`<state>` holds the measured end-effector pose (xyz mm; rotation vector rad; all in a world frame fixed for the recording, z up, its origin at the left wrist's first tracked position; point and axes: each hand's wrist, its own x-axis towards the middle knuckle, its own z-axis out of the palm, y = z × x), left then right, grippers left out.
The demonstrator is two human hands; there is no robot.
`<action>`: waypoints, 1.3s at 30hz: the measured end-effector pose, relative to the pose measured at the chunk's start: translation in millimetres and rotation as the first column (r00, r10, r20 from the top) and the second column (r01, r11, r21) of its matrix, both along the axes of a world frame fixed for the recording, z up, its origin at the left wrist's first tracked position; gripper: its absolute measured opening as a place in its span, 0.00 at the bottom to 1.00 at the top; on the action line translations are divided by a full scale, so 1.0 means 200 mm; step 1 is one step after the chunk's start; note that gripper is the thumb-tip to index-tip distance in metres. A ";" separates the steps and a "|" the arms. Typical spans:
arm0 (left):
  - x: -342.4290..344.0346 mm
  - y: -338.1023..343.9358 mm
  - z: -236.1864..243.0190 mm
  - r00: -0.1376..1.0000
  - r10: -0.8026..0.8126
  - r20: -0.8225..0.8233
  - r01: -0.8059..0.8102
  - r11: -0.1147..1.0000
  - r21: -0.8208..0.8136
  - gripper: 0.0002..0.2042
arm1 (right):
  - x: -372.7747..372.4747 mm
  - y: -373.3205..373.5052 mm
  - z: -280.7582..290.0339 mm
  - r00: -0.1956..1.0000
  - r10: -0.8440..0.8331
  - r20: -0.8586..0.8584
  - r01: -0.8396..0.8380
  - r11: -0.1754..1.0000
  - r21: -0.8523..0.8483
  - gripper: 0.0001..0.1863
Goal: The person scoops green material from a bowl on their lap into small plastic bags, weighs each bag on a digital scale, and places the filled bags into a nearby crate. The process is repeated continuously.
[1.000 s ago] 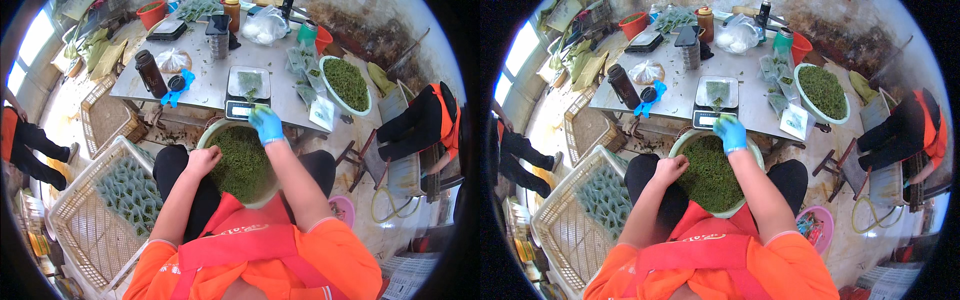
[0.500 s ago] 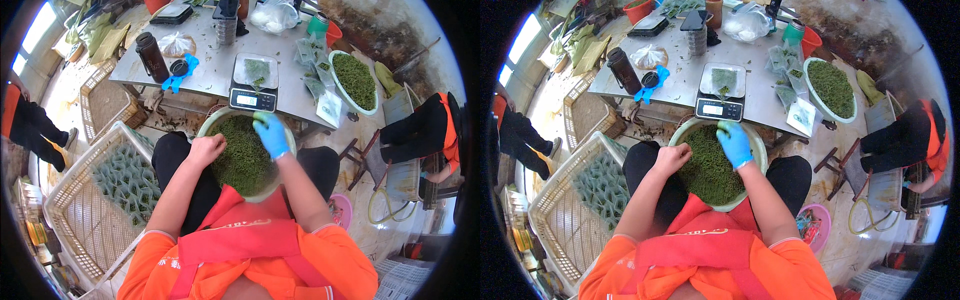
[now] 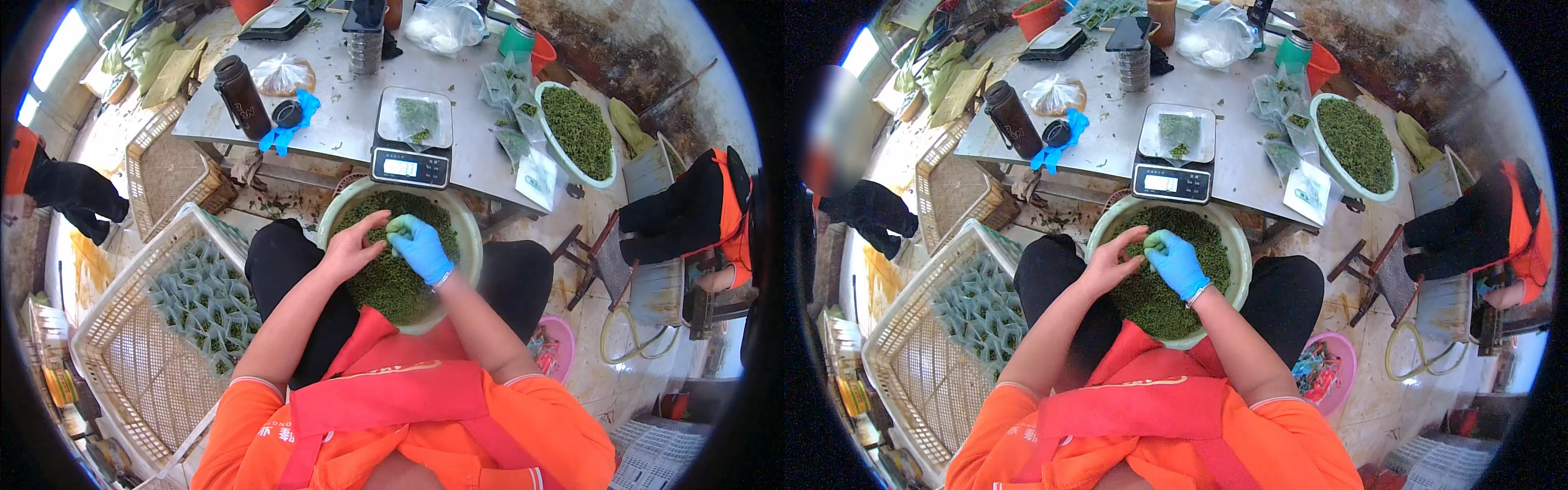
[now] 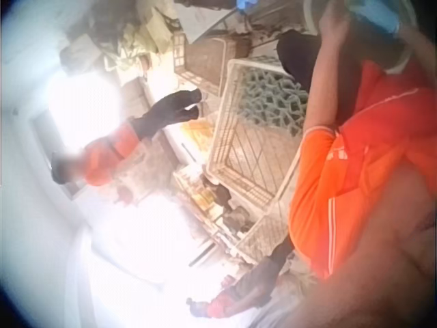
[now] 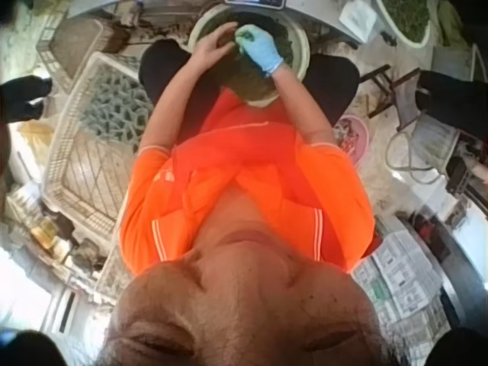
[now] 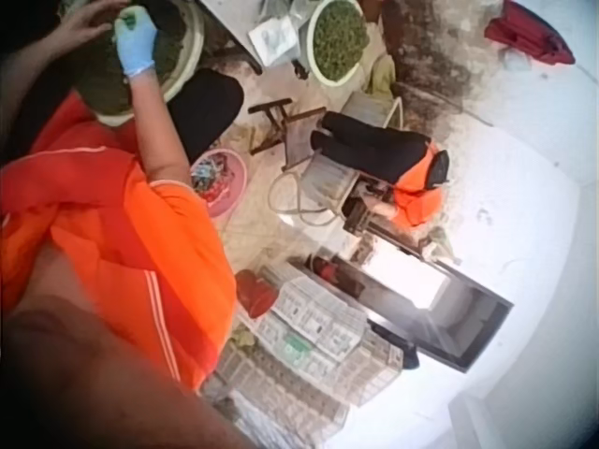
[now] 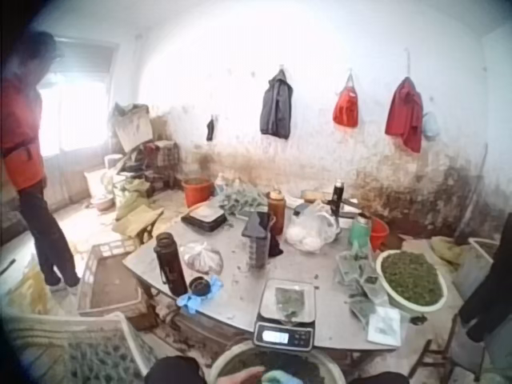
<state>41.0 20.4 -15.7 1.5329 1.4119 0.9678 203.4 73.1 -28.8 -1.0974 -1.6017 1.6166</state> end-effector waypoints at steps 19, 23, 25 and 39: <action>-0.04 0.00 -0.02 0.973 0.101 -0.209 -0.098 0.995 0.025 0.08 | 0.06 0.18 0.08 0.982 -0.133 0.136 0.112 0.982 0.151 0.14; -0.14 0.14 -0.03 0.869 0.358 -0.341 -0.190 0.879 0.438 0.17 | 0.03 0.30 0.09 0.984 -0.114 0.134 0.100 0.989 0.107 0.14; -0.23 0.24 -0.01 0.822 0.362 -0.440 -0.144 0.879 0.455 0.21 | 0.04 0.31 0.04 0.990 -0.040 0.138 0.033 0.998 0.055 0.13; -0.32 0.40 0.03 0.834 0.448 -0.321 -0.357 0.883 0.304 0.15 | -0.08 0.45 0.19 0.795 -0.467 0.388 -0.034 0.604 0.796 0.19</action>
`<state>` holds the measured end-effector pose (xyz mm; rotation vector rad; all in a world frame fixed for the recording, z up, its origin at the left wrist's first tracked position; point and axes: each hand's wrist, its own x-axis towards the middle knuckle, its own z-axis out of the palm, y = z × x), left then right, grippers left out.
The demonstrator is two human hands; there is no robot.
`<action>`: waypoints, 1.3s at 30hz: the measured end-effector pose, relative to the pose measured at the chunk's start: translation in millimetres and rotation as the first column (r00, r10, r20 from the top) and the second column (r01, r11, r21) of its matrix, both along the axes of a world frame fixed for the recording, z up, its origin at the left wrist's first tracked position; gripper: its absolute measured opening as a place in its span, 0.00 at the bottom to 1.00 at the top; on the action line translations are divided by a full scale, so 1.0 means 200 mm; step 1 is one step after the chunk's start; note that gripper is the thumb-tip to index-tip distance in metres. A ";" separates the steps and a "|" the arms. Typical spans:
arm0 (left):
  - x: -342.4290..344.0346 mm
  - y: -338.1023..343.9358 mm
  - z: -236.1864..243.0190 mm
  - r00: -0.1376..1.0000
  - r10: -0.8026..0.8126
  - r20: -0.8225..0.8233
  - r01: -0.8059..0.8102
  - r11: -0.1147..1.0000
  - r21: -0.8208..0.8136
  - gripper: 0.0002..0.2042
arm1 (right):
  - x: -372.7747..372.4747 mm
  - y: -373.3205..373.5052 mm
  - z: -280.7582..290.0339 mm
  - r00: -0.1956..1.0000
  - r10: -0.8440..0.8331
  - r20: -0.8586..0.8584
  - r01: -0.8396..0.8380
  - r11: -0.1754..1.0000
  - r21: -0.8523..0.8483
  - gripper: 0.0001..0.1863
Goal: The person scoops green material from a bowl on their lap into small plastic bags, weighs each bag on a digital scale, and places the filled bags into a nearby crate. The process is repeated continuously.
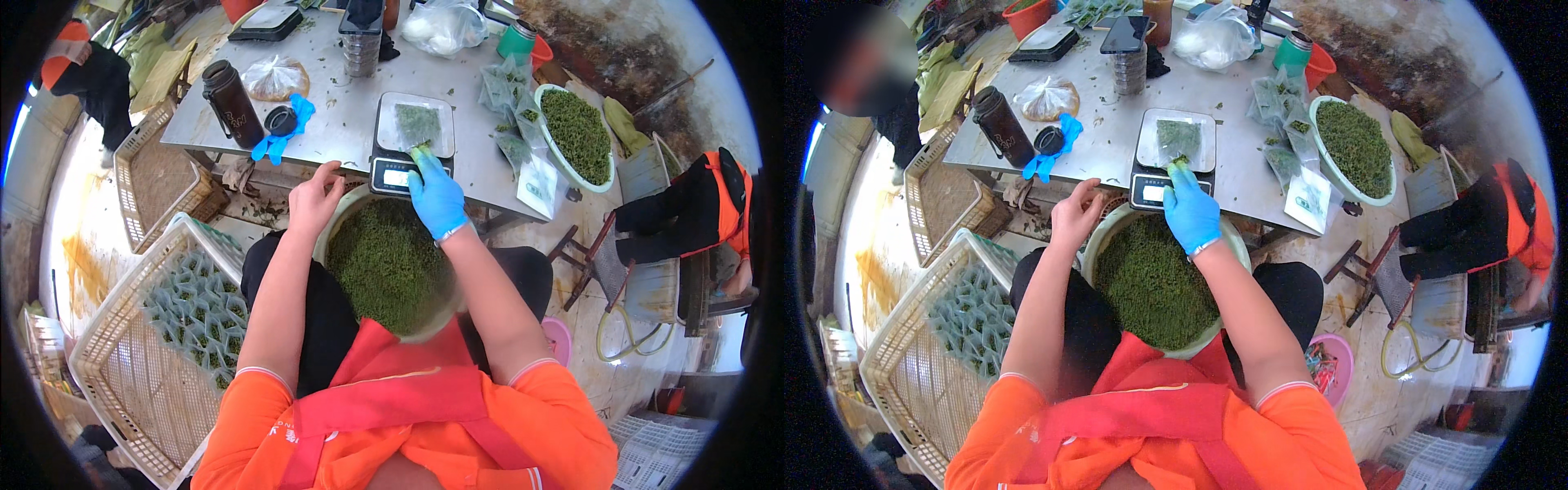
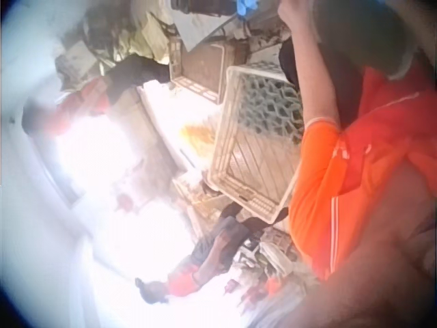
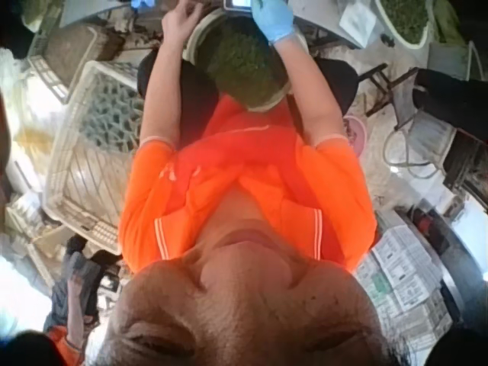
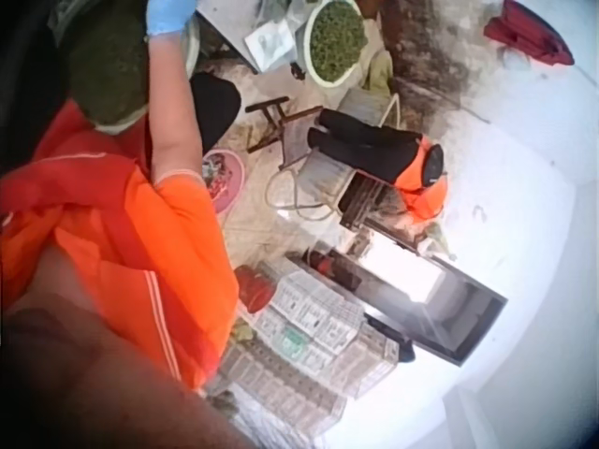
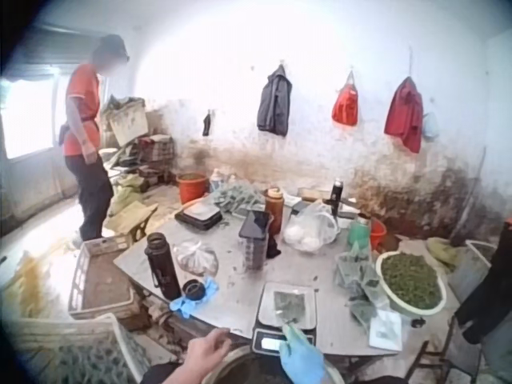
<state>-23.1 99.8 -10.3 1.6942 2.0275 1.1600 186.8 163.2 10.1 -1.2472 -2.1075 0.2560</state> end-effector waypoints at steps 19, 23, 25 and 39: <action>0.10 0.06 0.04 0.991 0.081 -0.107 -0.092 0.990 -0.105 0.27 | -0.36 -0.03 0.13 0.830 0.377 0.412 -0.388 0.920 -0.060 0.08; 0.09 0.05 -0.04 0.985 0.094 -0.143 -0.088 0.995 0.047 0.28 | -0.37 -0.04 0.17 0.800 0.422 0.425 -0.376 0.906 -0.193 0.09; 0.09 0.04 0.01 0.984 0.122 -0.132 -0.125 0.992 -0.014 0.28 | -0.33 -0.08 0.21 0.838 0.401 0.369 -0.376 0.916 -0.141 0.12; 0.09 0.05 0.01 0.990 0.108 -0.093 -0.118 0.987 -0.106 0.27 | -0.15 -0.08 0.20 0.819 0.568 -0.088 -0.572 0.819 -0.039 0.19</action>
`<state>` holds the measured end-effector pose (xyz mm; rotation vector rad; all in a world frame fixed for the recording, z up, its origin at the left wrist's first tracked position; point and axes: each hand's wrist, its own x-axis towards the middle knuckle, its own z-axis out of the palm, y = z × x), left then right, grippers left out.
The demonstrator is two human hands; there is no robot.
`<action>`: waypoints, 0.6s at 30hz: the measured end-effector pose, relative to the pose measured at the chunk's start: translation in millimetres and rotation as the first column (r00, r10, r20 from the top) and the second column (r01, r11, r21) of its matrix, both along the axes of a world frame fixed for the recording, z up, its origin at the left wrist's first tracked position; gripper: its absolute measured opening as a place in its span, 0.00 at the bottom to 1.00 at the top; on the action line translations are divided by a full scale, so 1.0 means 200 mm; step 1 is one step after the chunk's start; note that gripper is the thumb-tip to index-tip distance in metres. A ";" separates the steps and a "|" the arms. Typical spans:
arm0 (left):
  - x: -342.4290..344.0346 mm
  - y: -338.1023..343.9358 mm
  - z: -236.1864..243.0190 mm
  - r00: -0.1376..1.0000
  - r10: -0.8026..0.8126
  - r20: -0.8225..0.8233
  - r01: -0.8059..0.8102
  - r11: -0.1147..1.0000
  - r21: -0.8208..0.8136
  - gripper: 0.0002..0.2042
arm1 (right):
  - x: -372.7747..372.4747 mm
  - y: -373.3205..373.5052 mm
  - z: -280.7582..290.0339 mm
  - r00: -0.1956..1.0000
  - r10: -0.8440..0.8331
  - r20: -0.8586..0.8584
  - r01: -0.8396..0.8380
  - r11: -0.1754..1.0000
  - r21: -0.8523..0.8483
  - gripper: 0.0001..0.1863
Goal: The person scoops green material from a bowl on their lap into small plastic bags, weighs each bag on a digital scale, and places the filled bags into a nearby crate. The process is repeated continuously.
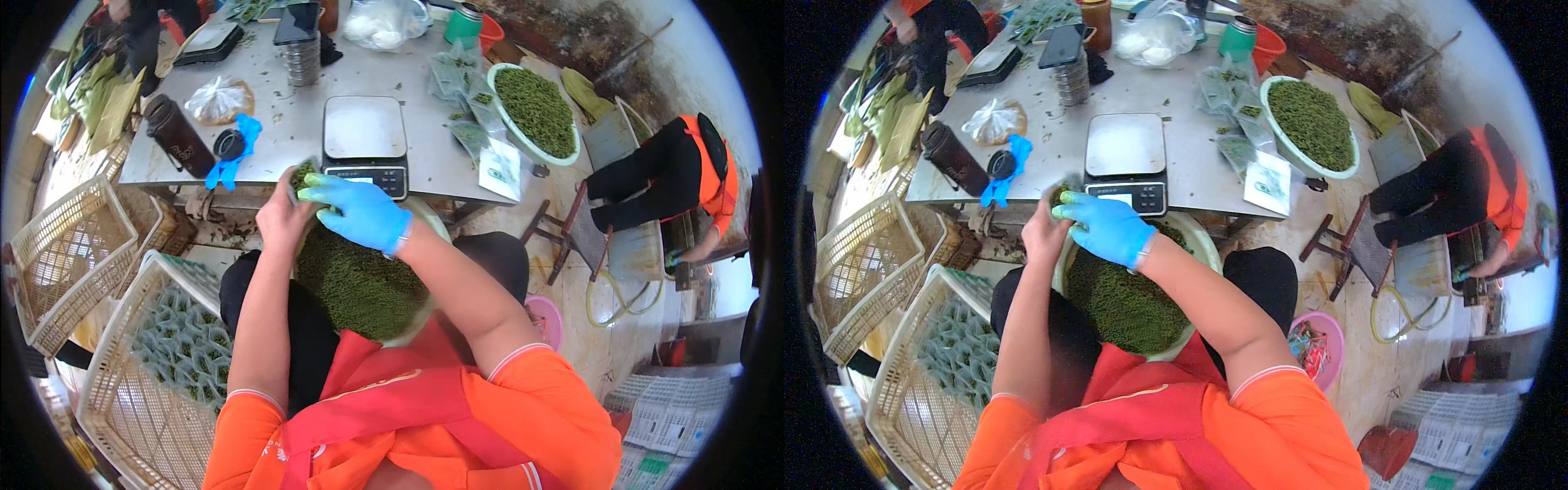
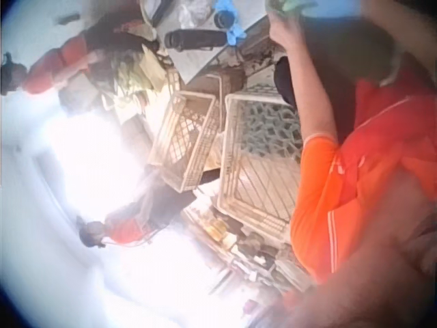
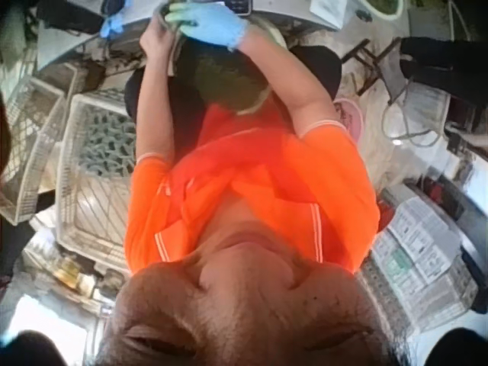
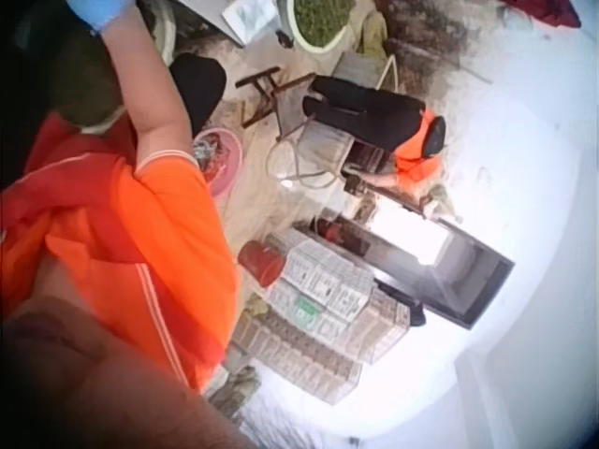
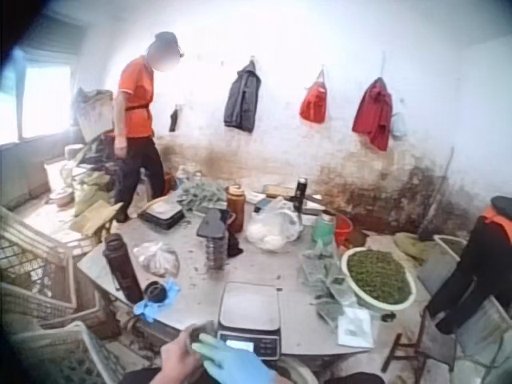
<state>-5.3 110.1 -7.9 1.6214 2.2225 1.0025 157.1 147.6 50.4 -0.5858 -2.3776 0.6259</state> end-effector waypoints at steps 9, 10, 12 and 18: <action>-0.01 0.04 -0.08 0.962 0.033 0.271 -0.066 0.991 0.117 0.30 | 0.89 0.29 -0.13 0.537 -0.828 -0.161 0.520 0.475 -0.710 0.26; -0.02 0.04 -0.08 0.960 0.031 0.277 -0.062 0.993 0.104 0.31 | 0.90 0.36 -0.13 0.547 -0.830 -0.106 0.521 0.437 -0.733 0.27; -0.03 0.03 -0.06 0.962 0.043 0.269 -0.061 0.996 0.059 0.32 | 0.93 0.51 -0.14 0.572 -0.820 -0.023 0.526 0.388 -0.757 0.26; -0.06 -0.05 -0.11 0.822 0.008 0.570 -0.079 0.992 0.101 0.30 | 0.72 0.51 -0.04 0.668 -0.729 -0.149 0.415 0.532 -0.739 0.20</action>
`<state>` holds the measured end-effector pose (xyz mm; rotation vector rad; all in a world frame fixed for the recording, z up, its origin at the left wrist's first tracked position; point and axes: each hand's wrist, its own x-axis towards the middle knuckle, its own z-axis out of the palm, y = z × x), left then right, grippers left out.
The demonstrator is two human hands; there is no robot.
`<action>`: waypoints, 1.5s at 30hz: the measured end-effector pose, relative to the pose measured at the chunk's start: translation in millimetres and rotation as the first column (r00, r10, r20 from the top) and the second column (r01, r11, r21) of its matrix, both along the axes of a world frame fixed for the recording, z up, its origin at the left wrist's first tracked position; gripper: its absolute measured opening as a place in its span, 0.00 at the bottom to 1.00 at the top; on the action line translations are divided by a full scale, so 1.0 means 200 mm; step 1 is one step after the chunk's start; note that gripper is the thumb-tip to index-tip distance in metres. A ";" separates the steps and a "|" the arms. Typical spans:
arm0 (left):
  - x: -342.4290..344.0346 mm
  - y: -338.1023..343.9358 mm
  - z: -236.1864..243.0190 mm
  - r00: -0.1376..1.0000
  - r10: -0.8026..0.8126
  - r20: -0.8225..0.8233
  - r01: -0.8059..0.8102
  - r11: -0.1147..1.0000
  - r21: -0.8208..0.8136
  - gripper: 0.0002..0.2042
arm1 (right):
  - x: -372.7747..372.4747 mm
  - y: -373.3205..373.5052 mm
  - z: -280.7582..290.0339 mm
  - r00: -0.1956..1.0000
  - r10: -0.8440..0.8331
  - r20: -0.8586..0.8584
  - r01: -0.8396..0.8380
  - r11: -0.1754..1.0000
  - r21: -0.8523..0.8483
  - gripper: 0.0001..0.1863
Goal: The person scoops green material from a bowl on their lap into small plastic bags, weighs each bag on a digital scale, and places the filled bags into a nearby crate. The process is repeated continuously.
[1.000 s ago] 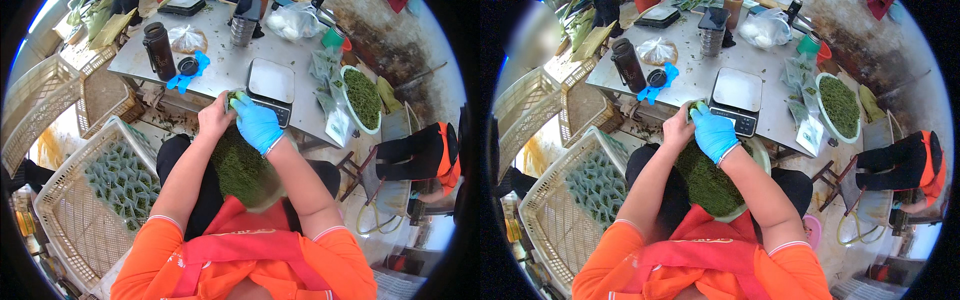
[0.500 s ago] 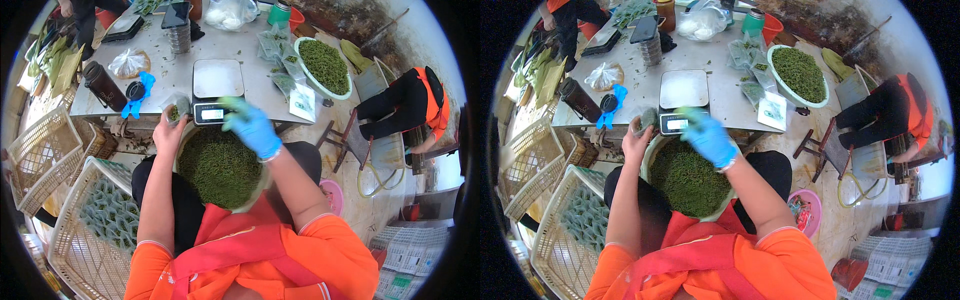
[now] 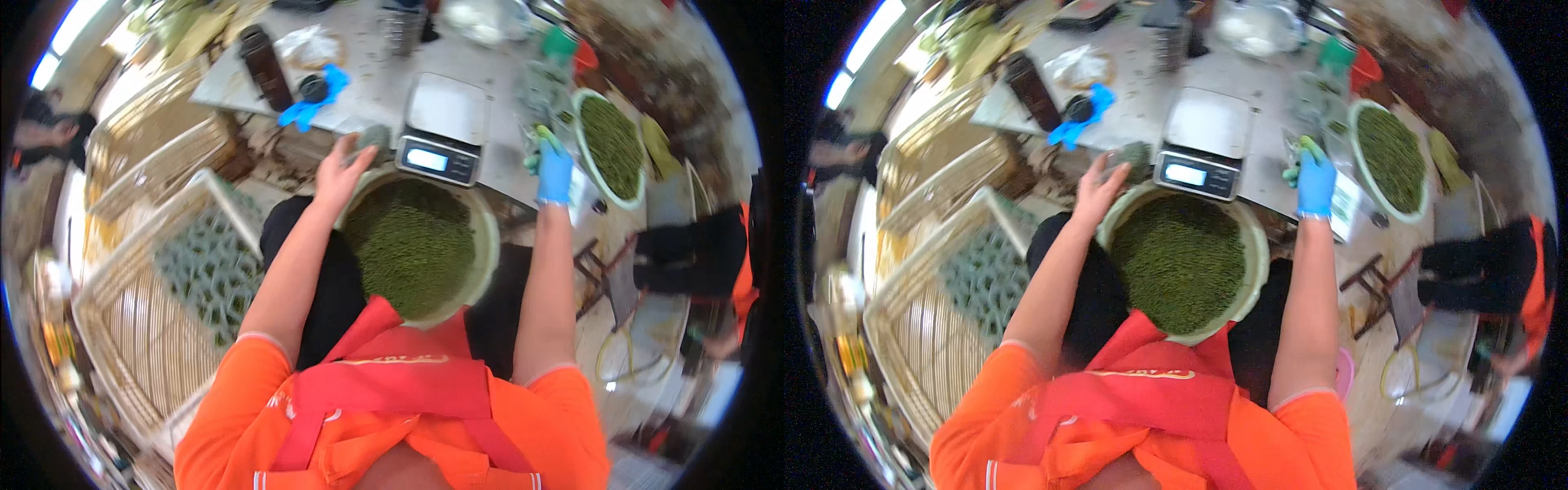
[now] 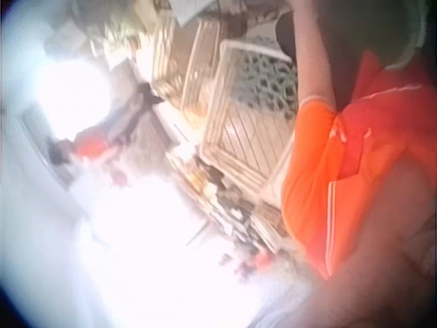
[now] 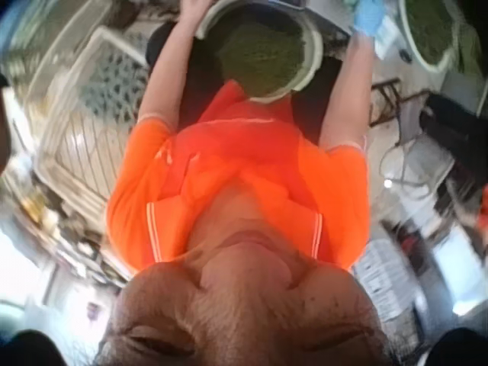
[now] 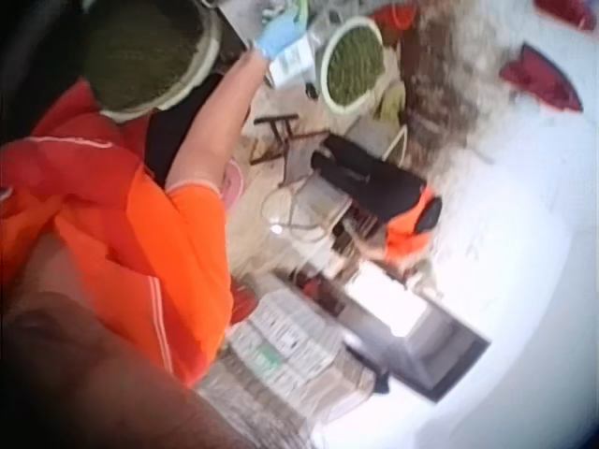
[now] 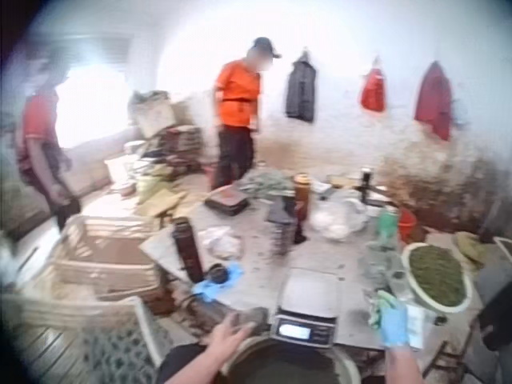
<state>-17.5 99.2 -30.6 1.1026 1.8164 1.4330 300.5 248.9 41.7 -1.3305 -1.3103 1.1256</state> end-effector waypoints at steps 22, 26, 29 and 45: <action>-1.07 -2.25 -0.22 0.412 0.730 -0.545 -0.903 0.243 -0.355 0.26 | -0.42 -0.97 -0.39 0.712 0.699 0.067 -0.694 0.715 -0.084 0.16; -1.08 -2.25 -0.52 0.643 0.681 -0.351 -0.763 0.529 -0.371 0.30 | -0.44 -1.09 -0.43 0.365 0.760 0.538 -0.875 0.477 -0.081 0.19; -0.89 -2.05 -0.30 0.712 0.674 -0.198 -0.686 0.607 -0.402 0.33 | -0.41 -1.17 -0.50 0.218 0.728 0.650 -0.851 0.468 -0.238 0.19; -0.09 -0.96 0.29 0.725 0.169 -0.668 0.033 0.960 0.278 0.12 | -0.31 -1.17 -0.77 0.022 0.756 0.654 -0.823 0.386 -0.418 0.09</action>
